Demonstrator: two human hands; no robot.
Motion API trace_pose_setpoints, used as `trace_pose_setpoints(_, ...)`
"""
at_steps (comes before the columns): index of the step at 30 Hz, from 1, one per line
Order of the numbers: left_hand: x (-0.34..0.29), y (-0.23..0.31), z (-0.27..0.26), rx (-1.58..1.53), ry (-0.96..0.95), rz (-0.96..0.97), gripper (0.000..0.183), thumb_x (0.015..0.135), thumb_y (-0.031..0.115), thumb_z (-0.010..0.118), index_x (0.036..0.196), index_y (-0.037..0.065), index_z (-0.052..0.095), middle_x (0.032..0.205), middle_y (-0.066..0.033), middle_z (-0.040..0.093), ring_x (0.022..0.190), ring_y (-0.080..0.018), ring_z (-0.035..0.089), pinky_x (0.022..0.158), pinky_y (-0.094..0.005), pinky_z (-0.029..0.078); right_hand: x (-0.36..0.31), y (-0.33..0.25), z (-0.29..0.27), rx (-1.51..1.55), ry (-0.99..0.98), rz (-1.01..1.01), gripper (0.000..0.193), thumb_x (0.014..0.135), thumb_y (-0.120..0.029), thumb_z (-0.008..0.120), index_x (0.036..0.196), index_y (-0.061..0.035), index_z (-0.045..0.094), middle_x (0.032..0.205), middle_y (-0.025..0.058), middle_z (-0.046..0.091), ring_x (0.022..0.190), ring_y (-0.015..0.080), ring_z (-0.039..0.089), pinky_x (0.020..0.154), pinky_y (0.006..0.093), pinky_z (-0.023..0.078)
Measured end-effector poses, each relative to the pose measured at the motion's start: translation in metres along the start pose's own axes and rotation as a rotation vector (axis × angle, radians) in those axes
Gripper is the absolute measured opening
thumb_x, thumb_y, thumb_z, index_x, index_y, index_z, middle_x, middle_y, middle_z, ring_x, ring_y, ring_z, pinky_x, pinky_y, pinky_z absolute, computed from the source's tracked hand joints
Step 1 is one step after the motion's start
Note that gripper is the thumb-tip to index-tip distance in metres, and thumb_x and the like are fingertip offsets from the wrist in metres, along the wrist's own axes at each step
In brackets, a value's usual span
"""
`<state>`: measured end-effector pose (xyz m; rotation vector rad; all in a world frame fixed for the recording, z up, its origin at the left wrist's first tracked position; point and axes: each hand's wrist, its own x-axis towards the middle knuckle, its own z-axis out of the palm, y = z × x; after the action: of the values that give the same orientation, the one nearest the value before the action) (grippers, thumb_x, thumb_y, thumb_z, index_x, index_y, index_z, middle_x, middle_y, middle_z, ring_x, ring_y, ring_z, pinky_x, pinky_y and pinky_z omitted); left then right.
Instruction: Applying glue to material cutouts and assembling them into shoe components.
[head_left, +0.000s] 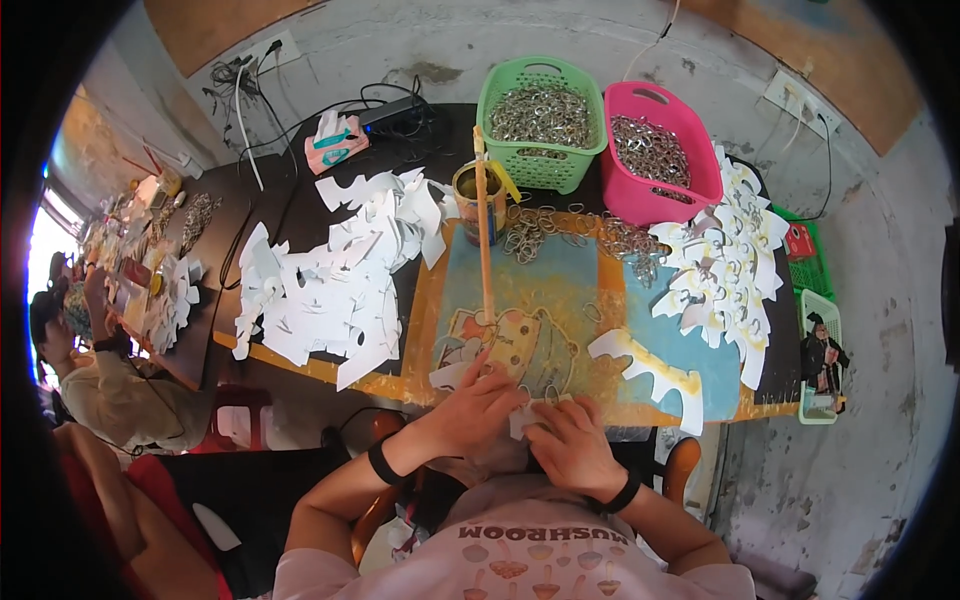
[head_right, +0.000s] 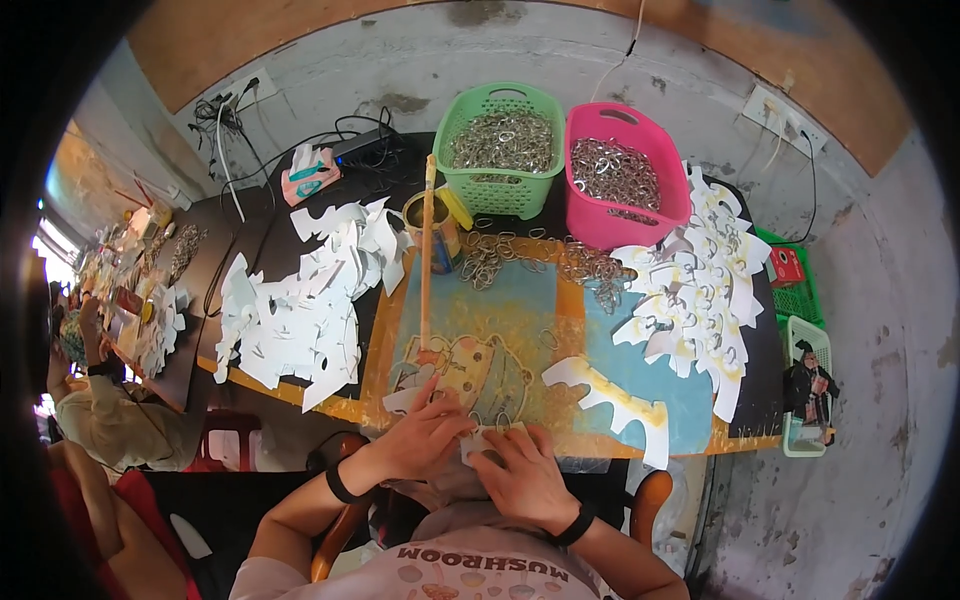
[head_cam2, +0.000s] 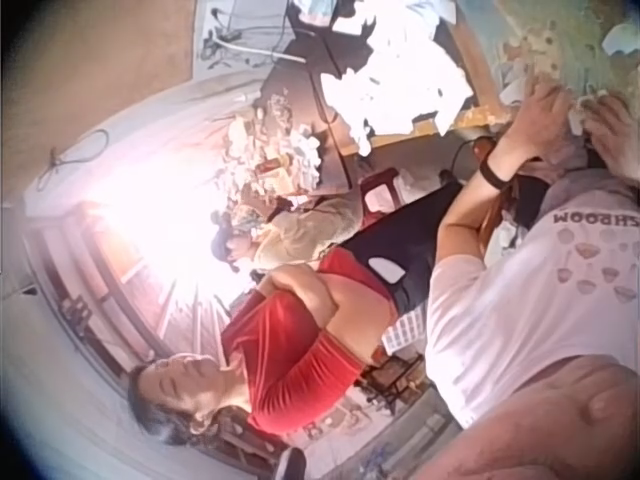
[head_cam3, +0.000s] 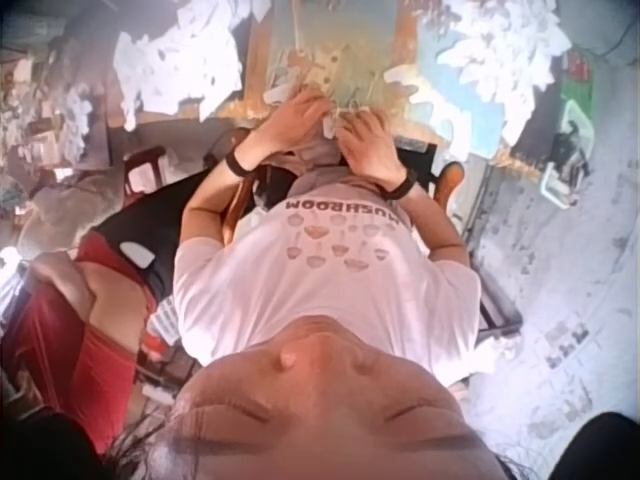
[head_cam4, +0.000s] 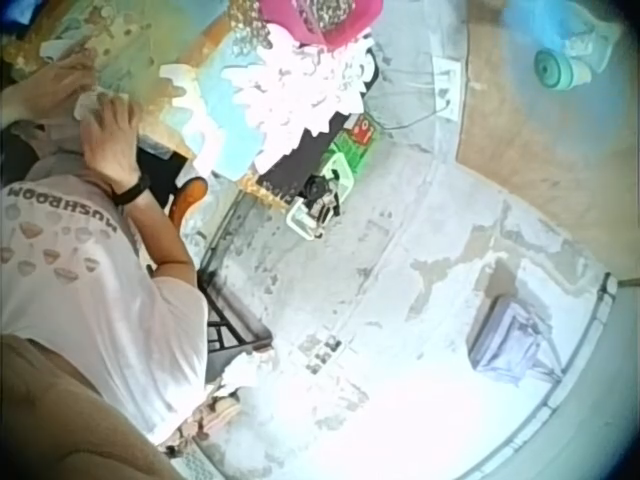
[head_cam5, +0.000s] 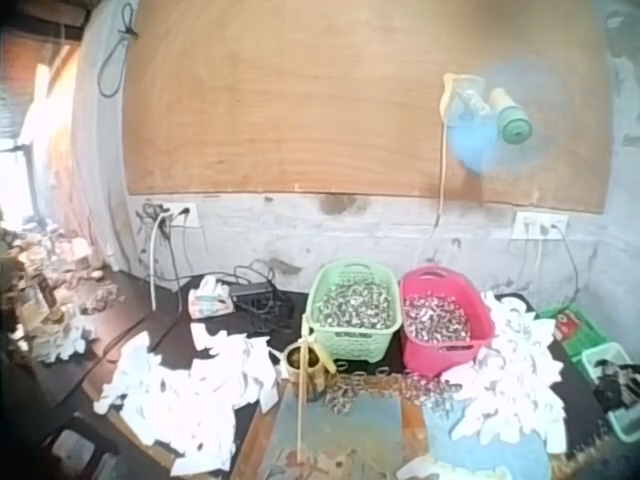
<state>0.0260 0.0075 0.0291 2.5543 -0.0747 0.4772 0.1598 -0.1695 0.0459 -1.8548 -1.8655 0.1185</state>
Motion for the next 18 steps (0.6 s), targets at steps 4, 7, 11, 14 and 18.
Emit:
trace_pose_setpoints(4, 0.0, 0.001, -0.005, -0.006, 0.027, -0.055, 0.037, 0.074, 0.0, 0.063, 0.11, 0.005, 0.055, 0.099, -0.0102, 0.056, 0.104, -0.029, 0.054, 0.109, -0.0594, 0.023, -0.003, 0.0, 0.005, 0.093, 0.018, 0.076, 0.041, 0.078, -0.019, 0.064, 0.116, -0.0048, 0.057, 0.116, 0.0118, 0.057, 0.109, 0.0279, 0.049, 0.101, 0.0465, 0.03)
trace_pose_setpoints(7, 0.014, -0.005, -0.008, 0.016, 0.094, -0.019, 0.038, 0.075, 0.0, 0.063, 0.111, 0.005, 0.054, 0.103, -0.0094, 0.058, 0.106, -0.0282, 0.054, 0.109, -0.0591, 0.023, -0.003, -0.002, 0.008, 0.114, 0.008, 0.12, 0.041, 0.08, -0.02, 0.063, 0.118, -0.0061, 0.057, 0.118, 0.0123, 0.056, 0.109, 0.0287, 0.049, 0.102, 0.0473, 0.029)
trace_pose_setpoints(11, 0.017, -0.015, -0.004, -0.01, -0.063, 0.037, 0.039, 0.075, 0.0, 0.061, 0.113, 0.007, 0.054, 0.109, -0.0072, 0.061, 0.114, -0.0264, 0.054, 0.11, -0.0587, 0.023, -0.005, -0.002, 0.011, 0.068, -0.022, 0.106, 0.043, 0.082, -0.022, 0.061, 0.122, -0.0086, 0.056, 0.121, 0.0112, 0.054, 0.111, 0.0287, 0.048, 0.103, 0.0486, 0.028)
trace_pose_setpoints(14, 0.018, -0.018, -0.004, -0.039, -0.098, 0.098, 0.04, 0.075, 0.001, 0.059, 0.115, 0.007, 0.054, 0.109, -0.0064, 0.062, 0.117, -0.0251, 0.053, 0.111, -0.0582, 0.023, -0.003, -0.006, 0.01, -0.004, -0.052, 0.099, 0.045, 0.083, -0.024, 0.059, 0.127, -0.0133, 0.055, 0.122, 0.01, 0.053, 0.112, 0.028, 0.048, 0.104, 0.0503, 0.027)
trace_pose_setpoints(18, 0.022, -0.014, -0.016, 0.058, -0.143, 0.204, 0.042, 0.075, 0.003, 0.058, 0.117, 0.006, 0.055, 0.105, -0.0059, 0.065, 0.114, -0.0236, 0.056, 0.111, -0.0574, 0.024, -0.004, -0.007, 0.011, -0.015, -0.066, 0.117, 0.047, 0.08, -0.022, 0.063, 0.127, -0.0183, 0.058, 0.124, 0.0099, 0.052, 0.111, 0.0309, 0.046, 0.103, 0.0522, 0.027)
